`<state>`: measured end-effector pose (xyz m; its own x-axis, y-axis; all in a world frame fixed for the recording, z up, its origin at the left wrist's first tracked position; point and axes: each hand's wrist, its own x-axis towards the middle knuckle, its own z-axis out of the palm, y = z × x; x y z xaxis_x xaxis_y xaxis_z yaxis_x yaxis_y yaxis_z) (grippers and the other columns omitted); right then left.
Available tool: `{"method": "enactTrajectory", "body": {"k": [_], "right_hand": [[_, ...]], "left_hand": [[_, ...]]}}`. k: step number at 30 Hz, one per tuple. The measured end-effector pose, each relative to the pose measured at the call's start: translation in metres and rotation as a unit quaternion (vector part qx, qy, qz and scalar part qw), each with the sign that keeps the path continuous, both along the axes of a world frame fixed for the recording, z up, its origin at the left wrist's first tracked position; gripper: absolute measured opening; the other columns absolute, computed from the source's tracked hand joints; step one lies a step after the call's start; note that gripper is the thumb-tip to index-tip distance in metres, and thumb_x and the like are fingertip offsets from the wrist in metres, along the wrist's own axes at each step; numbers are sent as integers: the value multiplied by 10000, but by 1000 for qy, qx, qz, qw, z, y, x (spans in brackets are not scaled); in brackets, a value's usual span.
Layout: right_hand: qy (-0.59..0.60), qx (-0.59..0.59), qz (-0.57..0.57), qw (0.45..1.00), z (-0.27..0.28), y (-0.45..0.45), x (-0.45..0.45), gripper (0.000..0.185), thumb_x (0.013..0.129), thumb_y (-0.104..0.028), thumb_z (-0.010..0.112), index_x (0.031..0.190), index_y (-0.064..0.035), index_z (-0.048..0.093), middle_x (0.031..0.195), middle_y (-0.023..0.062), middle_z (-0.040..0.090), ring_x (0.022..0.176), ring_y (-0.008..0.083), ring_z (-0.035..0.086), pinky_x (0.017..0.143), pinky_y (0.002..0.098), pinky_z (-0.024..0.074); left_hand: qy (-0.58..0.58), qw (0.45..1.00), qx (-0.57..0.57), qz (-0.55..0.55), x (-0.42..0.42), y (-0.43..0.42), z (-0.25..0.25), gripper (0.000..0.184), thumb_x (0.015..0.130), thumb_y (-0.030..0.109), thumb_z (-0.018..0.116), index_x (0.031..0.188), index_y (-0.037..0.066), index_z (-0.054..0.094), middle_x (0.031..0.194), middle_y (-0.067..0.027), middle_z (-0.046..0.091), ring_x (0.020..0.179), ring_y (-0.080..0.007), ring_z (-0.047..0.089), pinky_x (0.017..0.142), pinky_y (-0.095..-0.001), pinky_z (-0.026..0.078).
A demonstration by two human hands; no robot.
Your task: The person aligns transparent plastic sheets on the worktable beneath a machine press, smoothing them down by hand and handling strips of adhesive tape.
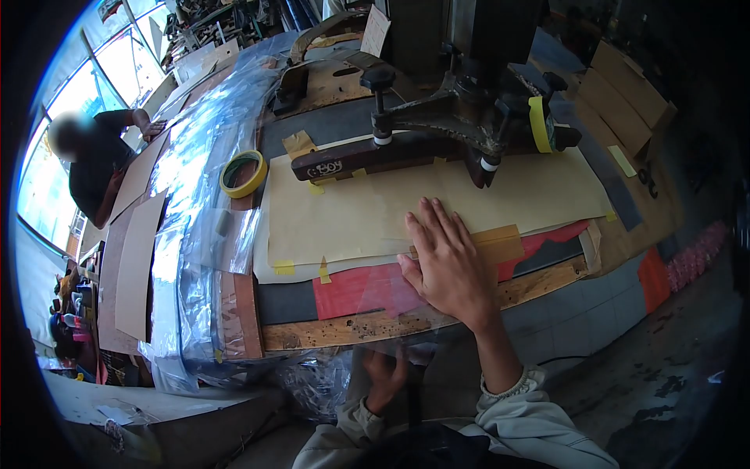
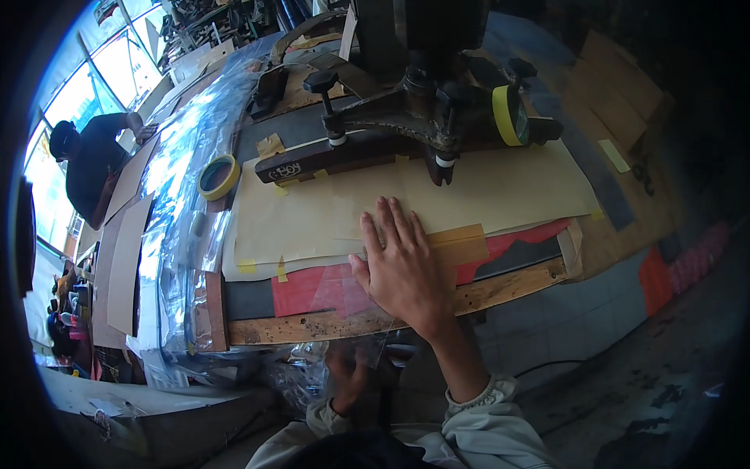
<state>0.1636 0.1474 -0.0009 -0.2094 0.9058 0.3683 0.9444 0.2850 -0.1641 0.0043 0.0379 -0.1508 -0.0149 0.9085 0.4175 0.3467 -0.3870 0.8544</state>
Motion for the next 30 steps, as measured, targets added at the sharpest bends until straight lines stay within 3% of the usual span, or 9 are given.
{"method": "enactTrajectory", "body": {"k": [15,17,21,24,30], "right_hand": [[-1,4,2,1000,-1,0,0,557,936,-377,439,1320,26,451,1402,255,388,1338,353,344,1124,458,252],[-1,3,4,1000,-1,0,0,557,936,-377,438,1320,26,451,1403,256,386,1338,354,343,1123,457,252],[-15,-6,-1,1000,0,0,0,558,932,-379,452,1336,4,433,1413,242,380,1343,357,333,1120,458,257],[-32,-18,4,999,2,0,1,565,935,-389,453,1350,-8,415,1416,233,380,1345,358,330,1114,458,266],[-39,-59,27,997,9,-3,5,574,943,-423,439,1353,-21,417,1409,226,394,1335,353,346,1098,456,276]], "left_hand": [[-27,999,-32,-30,0,0,-1,309,789,87,657,1078,-14,615,959,-206,635,857,-377,619,766,-407,479],[-5,993,-80,-88,-3,3,4,309,793,118,677,1076,4,635,911,-181,650,807,-338,631,734,-379,487],[-81,971,-63,-214,8,12,48,205,827,125,668,1005,27,692,760,-123,658,648,-228,634,613,-309,485],[-32,978,-37,-204,7,6,79,127,859,75,615,916,31,719,651,-95,629,549,-171,600,527,-282,458],[-118,960,-7,-252,7,13,104,113,843,17,588,825,-5,697,608,-107,581,472,-203,538,473,-302,421]]}}
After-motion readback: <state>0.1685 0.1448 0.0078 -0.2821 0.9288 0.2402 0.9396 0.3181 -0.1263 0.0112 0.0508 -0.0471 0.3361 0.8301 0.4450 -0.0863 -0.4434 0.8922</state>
